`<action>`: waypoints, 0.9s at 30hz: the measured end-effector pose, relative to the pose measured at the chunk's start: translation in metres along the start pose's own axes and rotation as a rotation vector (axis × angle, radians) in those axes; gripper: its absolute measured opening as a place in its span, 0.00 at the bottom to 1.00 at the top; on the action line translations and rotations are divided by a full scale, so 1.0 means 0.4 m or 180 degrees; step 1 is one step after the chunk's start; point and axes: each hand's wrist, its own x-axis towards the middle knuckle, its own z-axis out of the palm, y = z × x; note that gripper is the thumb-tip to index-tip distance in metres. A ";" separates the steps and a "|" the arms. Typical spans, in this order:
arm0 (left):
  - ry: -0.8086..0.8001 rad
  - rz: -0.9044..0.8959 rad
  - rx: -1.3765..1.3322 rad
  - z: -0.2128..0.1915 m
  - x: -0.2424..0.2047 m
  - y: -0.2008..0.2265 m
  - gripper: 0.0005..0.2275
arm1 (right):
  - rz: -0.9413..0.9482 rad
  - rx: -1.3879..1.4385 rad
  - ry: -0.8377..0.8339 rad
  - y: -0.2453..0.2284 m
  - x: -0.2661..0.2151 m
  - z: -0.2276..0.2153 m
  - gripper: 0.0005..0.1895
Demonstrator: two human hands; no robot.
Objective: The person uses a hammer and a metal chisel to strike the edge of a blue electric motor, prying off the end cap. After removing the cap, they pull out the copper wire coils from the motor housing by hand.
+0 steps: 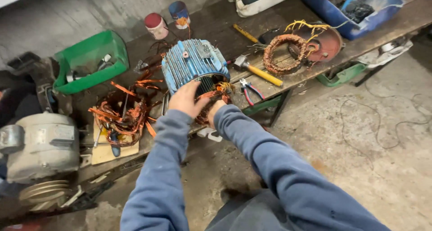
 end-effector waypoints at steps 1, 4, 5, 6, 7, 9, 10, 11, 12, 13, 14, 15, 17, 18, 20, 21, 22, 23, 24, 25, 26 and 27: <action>0.0673 0.0511 -0.0044 0.064 0.005 -0.014 0.28 | 0.0041 -0.0155 0.0343 -0.003 0.012 0.014 0.23; 0.1195 0.0724 0.0176 0.210 -0.026 -0.049 0.28 | 0.0564 0.0915 0.0019 -0.078 -0.159 -0.106 0.21; 0.1187 0.0703 0.0128 0.211 -0.015 -0.051 0.28 | 0.0572 0.0901 -0.0032 -0.163 -0.218 -0.063 0.21; 0.0728 0.0198 0.0021 0.215 -0.001 -0.048 0.20 | 0.0532 0.1291 -0.0231 -0.243 -0.282 -0.021 0.20; 0.0260 -0.0298 -0.0085 0.223 0.012 -0.047 0.13 | 0.0501 0.1682 -0.0430 -0.323 -0.346 0.021 0.19; 0.0099 -0.0450 -0.0358 0.226 -0.066 -0.025 0.12 | 0.0385 0.1903 -0.0831 -0.420 -0.562 0.119 0.22; 0.0298 -0.0436 -0.0494 0.184 0.015 -0.028 0.13 | 0.0356 0.1949 -0.0849 -0.394 -0.610 0.126 0.25; 0.0359 -0.0340 -0.0496 0.179 0.042 -0.030 0.13 | 0.0437 0.1934 -0.0768 -0.323 -0.598 0.243 0.25; 0.0154 -0.0430 -0.0507 0.182 0.029 -0.031 0.16 | 0.0984 0.2311 -0.0994 -0.284 -0.632 0.374 0.28; -0.0050 -0.0518 -0.0518 0.187 0.018 -0.031 0.19 | 0.1543 0.2676 -0.1209 -0.260 -0.684 0.509 0.31; -0.0059 -0.0545 -0.0522 0.195 0.018 -0.022 0.19 | 0.1526 0.2668 -0.1231 -0.182 -0.753 0.686 0.31; 0.0020 -0.0642 -0.0562 0.203 0.016 -0.013 0.20 | 0.2611 0.3070 -0.1057 -0.132 -0.849 0.859 0.35; 0.0182 -0.0879 -0.0556 0.207 0.005 -0.008 0.20 | 0.3564 0.3336 -0.0815 -0.032 -1.057 1.104 0.39; 0.0160 -0.0973 -0.0437 0.201 0.016 -0.007 0.21 | 0.3483 0.3328 -0.0776 0.033 -1.124 1.192 0.39; 0.0218 -0.1185 -0.0301 0.188 0.035 0.001 0.22 | 0.3327 0.3295 -0.0716 0.124 -1.195 1.263 0.38; 0.0122 -0.1234 -0.0315 0.184 0.042 0.010 0.22 | 0.3253 0.3270 -0.0695 0.193 -1.221 1.254 0.38; 0.0027 -0.1275 -0.0340 0.184 0.052 0.026 0.22 | 0.3188 0.3245 -0.0671 0.264 -1.249 1.248 0.38; 0.0112 -0.1383 -0.0329 0.160 0.059 0.037 0.22 | 0.3123 0.3221 -0.0649 0.326 -1.260 1.235 0.37; -0.0288 -0.1501 -0.0118 0.137 0.074 0.053 0.22 | 0.3092 0.3225 -0.0633 0.370 -1.281 1.223 0.37; -0.0692 -0.1619 0.0082 0.116 0.089 0.069 0.22 | 0.3060 0.3229 -0.0618 0.415 -1.300 1.212 0.37; -0.0650 -0.1627 0.0093 0.090 0.107 0.084 0.22 | 0.3076 0.3281 -0.0583 0.425 -1.318 1.211 0.37; -0.0887 -0.1565 0.0425 0.066 0.124 0.098 0.24 | 0.3092 0.3334 -0.0548 0.436 -1.334 1.210 0.36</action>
